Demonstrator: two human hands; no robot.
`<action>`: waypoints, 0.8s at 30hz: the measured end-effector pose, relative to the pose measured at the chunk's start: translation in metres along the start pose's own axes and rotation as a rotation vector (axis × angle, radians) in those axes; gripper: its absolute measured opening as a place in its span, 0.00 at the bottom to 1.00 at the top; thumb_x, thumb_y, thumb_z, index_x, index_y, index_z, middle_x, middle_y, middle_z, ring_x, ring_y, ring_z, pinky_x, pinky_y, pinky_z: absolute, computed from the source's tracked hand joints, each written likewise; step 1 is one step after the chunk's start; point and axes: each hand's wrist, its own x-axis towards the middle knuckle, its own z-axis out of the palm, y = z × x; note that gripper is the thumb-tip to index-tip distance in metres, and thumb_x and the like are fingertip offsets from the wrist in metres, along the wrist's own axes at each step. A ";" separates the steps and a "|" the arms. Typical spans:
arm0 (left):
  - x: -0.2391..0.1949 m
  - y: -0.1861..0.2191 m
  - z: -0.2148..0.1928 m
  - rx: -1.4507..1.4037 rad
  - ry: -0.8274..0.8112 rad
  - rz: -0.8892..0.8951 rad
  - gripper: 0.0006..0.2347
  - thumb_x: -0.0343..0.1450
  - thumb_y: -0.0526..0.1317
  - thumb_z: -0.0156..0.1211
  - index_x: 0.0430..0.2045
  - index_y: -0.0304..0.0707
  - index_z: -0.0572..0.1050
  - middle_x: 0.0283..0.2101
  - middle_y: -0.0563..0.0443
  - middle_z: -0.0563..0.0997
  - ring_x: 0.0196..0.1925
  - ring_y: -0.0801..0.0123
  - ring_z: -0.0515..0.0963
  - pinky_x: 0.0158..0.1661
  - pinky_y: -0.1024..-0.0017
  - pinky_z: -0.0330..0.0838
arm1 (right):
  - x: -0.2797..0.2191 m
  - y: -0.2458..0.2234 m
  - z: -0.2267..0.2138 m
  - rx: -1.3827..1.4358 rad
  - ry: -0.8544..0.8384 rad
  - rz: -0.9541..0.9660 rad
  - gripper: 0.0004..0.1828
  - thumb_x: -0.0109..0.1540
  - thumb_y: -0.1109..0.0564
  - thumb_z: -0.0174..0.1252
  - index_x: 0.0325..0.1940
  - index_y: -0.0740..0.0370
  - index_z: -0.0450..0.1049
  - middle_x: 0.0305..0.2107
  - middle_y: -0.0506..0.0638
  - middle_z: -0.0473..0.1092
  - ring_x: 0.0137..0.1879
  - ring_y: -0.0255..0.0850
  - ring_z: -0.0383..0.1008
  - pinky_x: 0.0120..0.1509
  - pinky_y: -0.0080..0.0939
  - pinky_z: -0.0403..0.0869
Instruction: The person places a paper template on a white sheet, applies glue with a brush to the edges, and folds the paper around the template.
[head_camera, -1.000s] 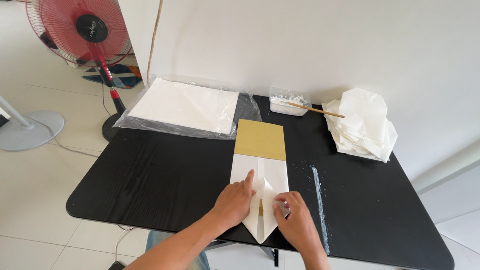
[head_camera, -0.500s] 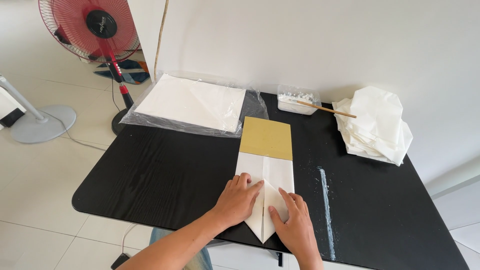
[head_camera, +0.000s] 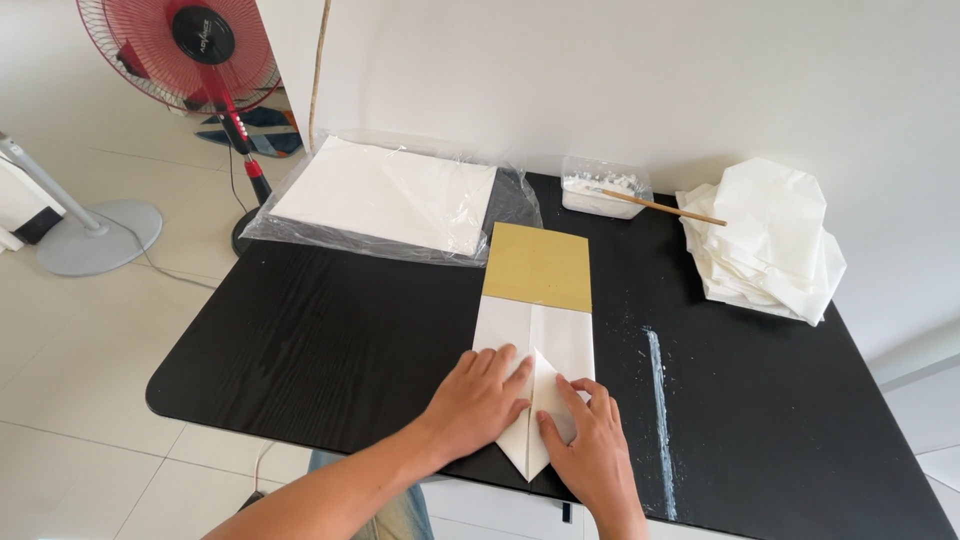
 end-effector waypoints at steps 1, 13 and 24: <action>-0.005 0.005 -0.001 0.061 0.079 0.065 0.20 0.77 0.46 0.53 0.59 0.31 0.71 0.53 0.38 0.72 0.48 0.51 0.74 0.47 0.58 0.69 | 0.000 0.002 0.002 -0.017 0.019 -0.030 0.33 0.63 0.41 0.56 0.72 0.50 0.65 0.61 0.44 0.63 0.69 0.43 0.62 0.68 0.51 0.69; -0.009 -0.003 -0.028 -0.310 -0.410 0.056 0.44 0.70 0.69 0.41 0.73 0.30 0.48 0.79 0.41 0.45 0.79 0.55 0.43 0.70 0.53 0.38 | -0.006 -0.024 -0.023 -0.074 -0.207 0.004 0.42 0.60 0.35 0.59 0.75 0.51 0.59 0.69 0.37 0.56 0.72 0.39 0.56 0.72 0.49 0.65; 0.017 -0.010 -0.049 -0.265 -0.543 0.051 0.56 0.56 0.78 0.47 0.74 0.38 0.44 0.78 0.34 0.36 0.80 0.48 0.34 0.70 0.49 0.33 | -0.001 -0.050 -0.035 -0.253 -0.323 0.055 0.51 0.58 0.29 0.57 0.80 0.41 0.46 0.77 0.22 0.45 0.65 0.37 0.59 0.68 0.47 0.69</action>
